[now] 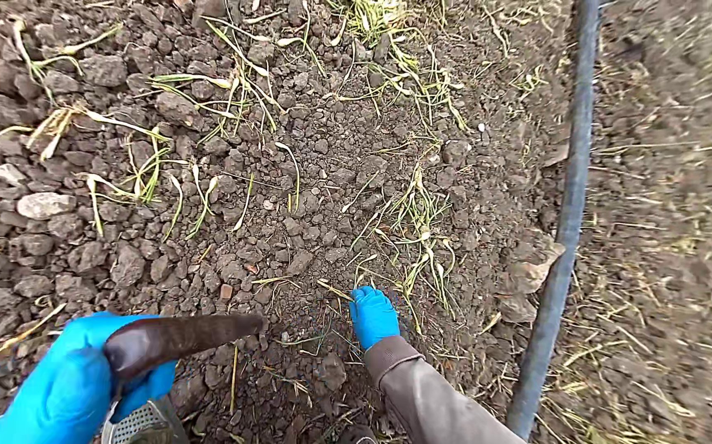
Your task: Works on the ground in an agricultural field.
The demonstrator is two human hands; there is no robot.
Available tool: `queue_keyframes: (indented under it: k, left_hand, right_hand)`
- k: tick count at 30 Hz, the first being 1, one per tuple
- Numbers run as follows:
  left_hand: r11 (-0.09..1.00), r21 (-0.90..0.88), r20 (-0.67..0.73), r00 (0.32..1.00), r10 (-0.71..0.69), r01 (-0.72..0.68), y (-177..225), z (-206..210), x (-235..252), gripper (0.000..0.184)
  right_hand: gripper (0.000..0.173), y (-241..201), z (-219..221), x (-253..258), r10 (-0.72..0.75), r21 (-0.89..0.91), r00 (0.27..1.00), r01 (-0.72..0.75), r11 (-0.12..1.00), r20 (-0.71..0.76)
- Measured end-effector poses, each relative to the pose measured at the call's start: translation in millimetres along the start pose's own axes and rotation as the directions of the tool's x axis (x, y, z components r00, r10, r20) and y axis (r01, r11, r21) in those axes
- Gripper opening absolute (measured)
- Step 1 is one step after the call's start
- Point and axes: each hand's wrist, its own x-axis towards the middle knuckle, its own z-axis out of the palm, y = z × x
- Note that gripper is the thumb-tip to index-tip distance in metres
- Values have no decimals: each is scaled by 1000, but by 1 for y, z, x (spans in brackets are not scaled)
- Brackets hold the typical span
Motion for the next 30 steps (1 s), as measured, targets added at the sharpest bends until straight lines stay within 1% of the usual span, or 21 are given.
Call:
queue_keyframes:
  k: [2,4,6,8,10,12,13,15,17,19,20,21,22,23,24,25,26,27,28,29,30]
  left_hand:
    - [950,302,33,995,-98,84,-41,9,14,57]
    - [848,490,-10,974,-226,202,-86,13,15,64]
    - [817,549,-18,980,-200,177,-108,14,5,69]
    - [847,511,-23,988,-155,145,-118,12,-12,68]
    - [909,394,-62,991,-121,136,-118,5,-20,65]
    - [959,249,-103,988,-111,134,-107,-4,-28,60]
    - [974,200,-105,991,-87,106,-98,-11,-31,59]
    - [995,92,-86,996,-23,31,-69,-19,-38,58]
    - [999,-44,-97,995,24,-28,-27,-7,-36,59]
    - [993,-69,-19,995,97,-98,8,-3,-31,57]
    - [992,-39,29,993,118,-117,17,-5,-28,55]
    - [994,34,77,992,97,-100,20,-7,-22,55]
    - [993,103,99,994,45,-56,13,-6,-12,55]
    - [985,173,70,997,-31,18,-5,-1,-2,55]
    - [966,227,9,992,-128,123,-32,3,8,58]
    - [942,252,-65,975,-212,222,-63,7,15,60]
    - [932,241,-137,960,-243,270,-91,9,17,60]
    - [934,217,-197,950,-242,283,-108,9,15,61]
    - [941,186,-230,944,-238,283,-115,7,12,63]
    - [947,160,-240,941,-237,279,-117,5,5,65]
    - [953,137,-248,941,-230,269,-115,4,-3,66]
  right_hand:
    - [31,-10,-5,-3,-24,24,1000,24,999,15]
    - [41,-14,-12,-5,86,72,996,-88,994,27]
    - [55,-14,-15,-5,237,131,969,-243,961,65]
    - [62,-9,-5,-7,283,161,955,-294,942,92]
    - [61,-8,1,3,208,163,974,-220,962,84]
    - [55,-8,5,12,94,158,989,-111,981,112]
    - [52,-9,4,17,55,149,989,-75,986,135]
    - [51,-12,2,18,50,148,986,-74,986,159]
    - [44,-12,1,11,58,187,993,-76,979,102]
    - [40,-16,-4,-1,32,215,999,-39,976,34]
    - [42,-20,-7,-10,2,222,1000,-4,975,9]
    - [44,-26,-9,-19,-46,235,998,57,970,-50]
    - [42,-31,-8,-27,-116,266,978,160,951,-175]
    - [37,-38,-7,-35,-193,292,929,289,912,-317]
    - [31,-47,-7,-40,-269,288,853,422,859,-447]
    - [27,-56,-10,-45,-337,262,785,522,812,-520]
    - [25,-67,-12,-49,-396,225,738,584,780,-546]
    - [25,-78,-14,-53,-442,195,712,621,759,-546]
    - [27,-91,-18,-56,-482,191,727,628,754,-489]
    - [30,-104,-20,-60,-520,198,770,612,766,-370]
    - [34,-119,-24,-63,-553,202,813,581,788,-181]
